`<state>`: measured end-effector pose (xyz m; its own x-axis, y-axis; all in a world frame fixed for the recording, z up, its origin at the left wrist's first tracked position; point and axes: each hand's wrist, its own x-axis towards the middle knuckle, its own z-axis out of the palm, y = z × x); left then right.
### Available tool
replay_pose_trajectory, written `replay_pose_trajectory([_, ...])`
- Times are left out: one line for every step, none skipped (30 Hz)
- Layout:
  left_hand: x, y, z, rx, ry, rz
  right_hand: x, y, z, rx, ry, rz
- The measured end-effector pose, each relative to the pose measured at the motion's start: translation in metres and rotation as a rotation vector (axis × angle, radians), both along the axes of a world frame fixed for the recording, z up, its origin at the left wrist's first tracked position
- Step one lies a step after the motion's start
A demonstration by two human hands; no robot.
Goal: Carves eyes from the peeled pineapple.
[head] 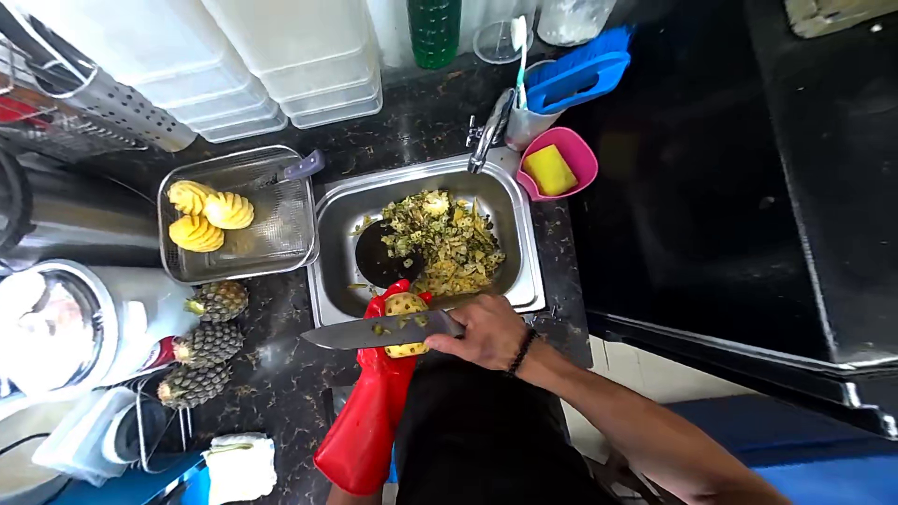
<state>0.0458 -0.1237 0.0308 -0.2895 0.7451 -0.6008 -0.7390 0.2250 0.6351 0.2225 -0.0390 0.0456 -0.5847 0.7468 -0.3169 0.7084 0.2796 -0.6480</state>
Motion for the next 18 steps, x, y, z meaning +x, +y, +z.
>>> replay_pose_trajectory([-0.001,0.001,-0.001,0.013,0.002,0.002,0.000,0.001,-0.003,0.039,-0.007,-0.005])
replay_pose_trajectory([-0.003,0.001,-0.003,0.028,0.021,-0.025,0.002,0.002,-0.007,0.054,-0.020,-0.023])
replay_pose_trajectory([-0.006,0.004,-0.004,0.037,0.023,-0.052,0.005,0.005,-0.014,0.049,-0.046,-0.051])
replay_pose_trajectory([-0.009,0.011,-0.004,0.033,0.004,-0.063,0.009,0.010,-0.020,0.016,-0.083,-0.083])
replay_pose_trajectory([-0.012,0.015,-0.003,0.044,-0.049,-0.080,0.013,0.015,-0.025,-0.040,-0.122,-0.107])
replay_pose_trajectory([-0.014,0.017,-0.002,0.058,-0.081,-0.095,0.017,0.018,-0.028,-0.080,-0.144,-0.122])
replay_pose_trajectory([-0.014,0.016,-0.003,0.051,-0.063,-0.093,0.018,0.017,-0.027,-0.099,-0.128,-0.125])
replay_pose_trajectory([-0.013,0.013,-0.004,0.024,0.006,-0.081,0.016,0.013,-0.021,-0.099,-0.079,-0.113])
replay_pose_trajectory([-0.011,0.007,-0.005,0.012,0.075,-0.081,0.012,0.007,-0.014,-0.086,-0.034,-0.085])
replay_pose_trajectory([-0.009,-0.001,-0.004,0.019,0.110,-0.090,0.007,0.000,-0.007,-0.068,0.000,-0.060])
replay_pose_trajectory([-0.007,-0.006,-0.003,0.036,0.119,-0.096,0.003,-0.004,-0.002,-0.055,0.013,-0.039])
replay_pose_trajectory([-0.006,-0.007,-0.001,0.049,0.125,-0.104,0.000,-0.007,0.000,-0.043,0.014,-0.032])
replay_pose_trajectory([-0.007,-0.006,-0.001,0.056,0.124,-0.117,0.000,-0.007,-0.003,-0.037,0.012,-0.038])
replay_pose_trajectory([-0.008,-0.002,-0.001,0.046,0.126,-0.133,0.002,-0.005,-0.008,-0.035,-0.003,-0.054])
replay_pose_trajectory([-0.010,0.003,-0.001,0.025,0.117,-0.141,0.006,-0.002,-0.016,-0.050,-0.025,-0.084])
replay_pose_trajectory([-0.012,0.008,0.000,0.017,0.067,-0.142,0.012,0.003,-0.023,-0.086,-0.063,-0.119])
replay_pose_trajectory([-0.014,0.010,-0.001,0.022,0.006,-0.143,0.018,0.005,-0.031,-0.107,-0.104,-0.155])
replay_pose_trajectory([-0.015,0.011,-0.005,0.041,-0.041,-0.140,0.022,0.007,-0.033,-0.134,-0.129,-0.175])
